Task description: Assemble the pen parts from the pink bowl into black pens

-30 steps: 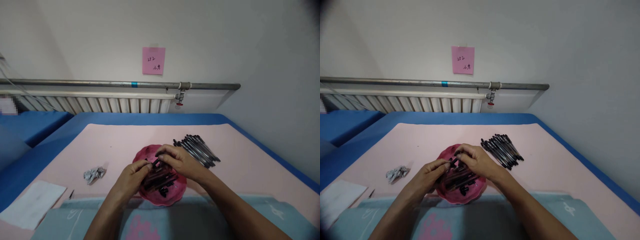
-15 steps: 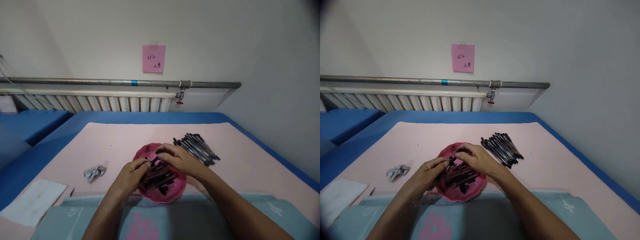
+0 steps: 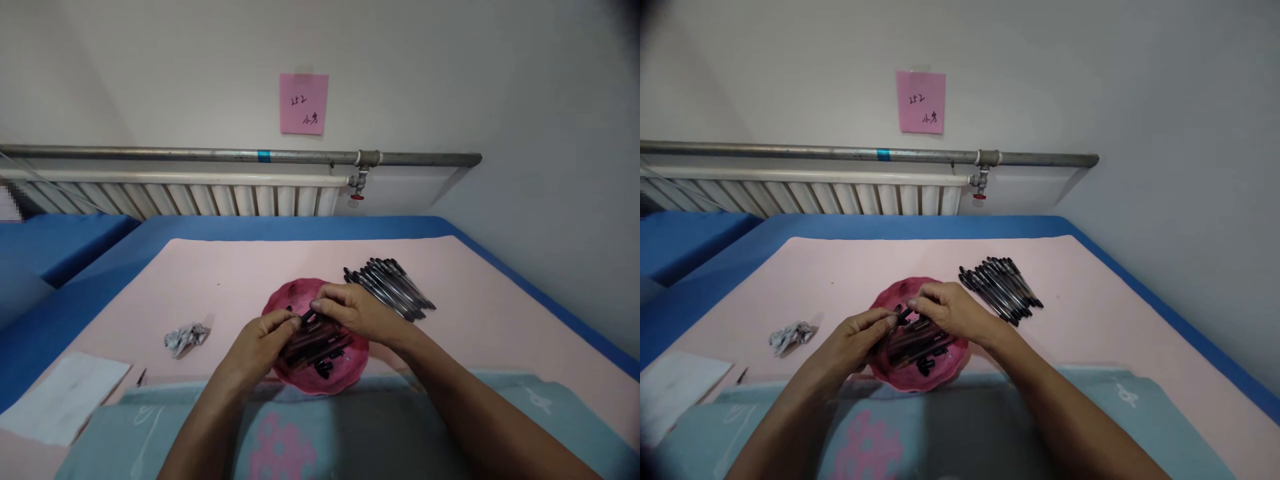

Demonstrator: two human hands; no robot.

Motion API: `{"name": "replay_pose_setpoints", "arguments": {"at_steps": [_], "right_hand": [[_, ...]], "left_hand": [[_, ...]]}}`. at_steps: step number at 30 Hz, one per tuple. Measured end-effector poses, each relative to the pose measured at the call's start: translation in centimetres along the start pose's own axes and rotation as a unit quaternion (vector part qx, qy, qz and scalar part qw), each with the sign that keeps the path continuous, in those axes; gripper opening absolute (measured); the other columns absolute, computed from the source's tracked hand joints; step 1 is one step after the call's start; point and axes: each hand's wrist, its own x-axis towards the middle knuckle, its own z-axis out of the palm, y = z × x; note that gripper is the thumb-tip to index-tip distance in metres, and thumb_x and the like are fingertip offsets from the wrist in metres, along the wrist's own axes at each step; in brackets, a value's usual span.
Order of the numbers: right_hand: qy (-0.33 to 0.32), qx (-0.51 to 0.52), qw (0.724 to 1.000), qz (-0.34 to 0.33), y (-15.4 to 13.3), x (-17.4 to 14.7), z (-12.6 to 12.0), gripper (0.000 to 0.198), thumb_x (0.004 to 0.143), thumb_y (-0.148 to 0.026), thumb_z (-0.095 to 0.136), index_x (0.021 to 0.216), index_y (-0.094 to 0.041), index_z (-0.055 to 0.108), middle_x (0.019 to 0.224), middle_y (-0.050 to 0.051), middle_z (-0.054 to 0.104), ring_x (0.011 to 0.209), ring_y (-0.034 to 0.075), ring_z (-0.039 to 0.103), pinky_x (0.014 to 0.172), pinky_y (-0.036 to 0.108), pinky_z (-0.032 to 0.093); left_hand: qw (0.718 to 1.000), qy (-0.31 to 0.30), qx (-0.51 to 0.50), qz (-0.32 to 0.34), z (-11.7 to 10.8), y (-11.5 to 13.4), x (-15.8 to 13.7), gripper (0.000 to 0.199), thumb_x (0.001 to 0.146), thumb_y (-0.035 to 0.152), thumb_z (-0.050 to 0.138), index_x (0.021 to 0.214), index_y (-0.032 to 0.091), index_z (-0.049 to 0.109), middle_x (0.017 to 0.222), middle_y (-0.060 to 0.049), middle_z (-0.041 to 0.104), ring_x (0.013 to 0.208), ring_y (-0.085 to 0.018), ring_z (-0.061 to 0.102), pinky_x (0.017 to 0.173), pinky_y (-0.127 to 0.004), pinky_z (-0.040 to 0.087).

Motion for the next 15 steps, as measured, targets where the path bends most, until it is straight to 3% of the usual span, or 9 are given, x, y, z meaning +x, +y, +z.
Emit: {"name": "replay_pose_setpoints", "arguments": {"at_steps": [4,8,11,15], "right_hand": [[-0.016,0.024,0.999,-0.028,0.13,-0.04,-0.09,0.013,0.079,-0.028,0.052,0.082,-0.017,0.058,0.073,-0.002,0.058,0.067,0.011,0.052,0.063,0.021,0.04],[-0.019,0.006,1.0,-0.013,0.18,-0.09,-0.18,0.019,0.08,-0.03,0.049,0.071,-0.016,0.057,0.062,-0.003,0.054,0.059,0.009,0.048,0.058,0.021,0.038],[-0.023,0.016,0.999,-0.029,0.06,-0.14,-0.2,0.016,0.079,-0.031,0.051,0.078,-0.016,0.058,0.07,-0.002,0.057,0.064,0.01,0.05,0.061,0.021,0.039],[-0.017,0.008,0.999,-0.03,-0.07,-0.13,-0.04,0.015,0.08,-0.028,0.05,0.072,-0.016,0.055,0.061,-0.004,0.051,0.057,0.008,0.045,0.057,0.02,0.036]], "left_hand": [[1.0,0.004,0.003,-0.004,-0.04,0.07,-0.08,0.025,0.073,0.042,0.054,0.072,0.018,0.061,0.047,0.007,0.038,0.039,-0.005,0.022,0.038,-0.02,0.016],[1.0,-0.008,0.017,-0.009,-0.09,0.28,-0.19,0.025,0.074,0.041,0.053,0.076,0.018,0.061,0.048,0.007,0.038,0.04,-0.005,0.022,0.039,-0.019,0.017],[1.0,-0.003,0.026,-0.004,-0.12,0.3,-0.17,0.022,0.075,0.039,0.052,0.072,0.018,0.06,0.049,0.007,0.039,0.041,-0.005,0.023,0.04,-0.019,0.021],[0.998,-0.013,0.046,0.041,-0.15,0.01,0.04,0.022,0.077,0.037,0.051,0.069,0.019,0.061,0.056,0.005,0.047,0.049,-0.008,0.035,0.049,-0.019,0.031]]}}
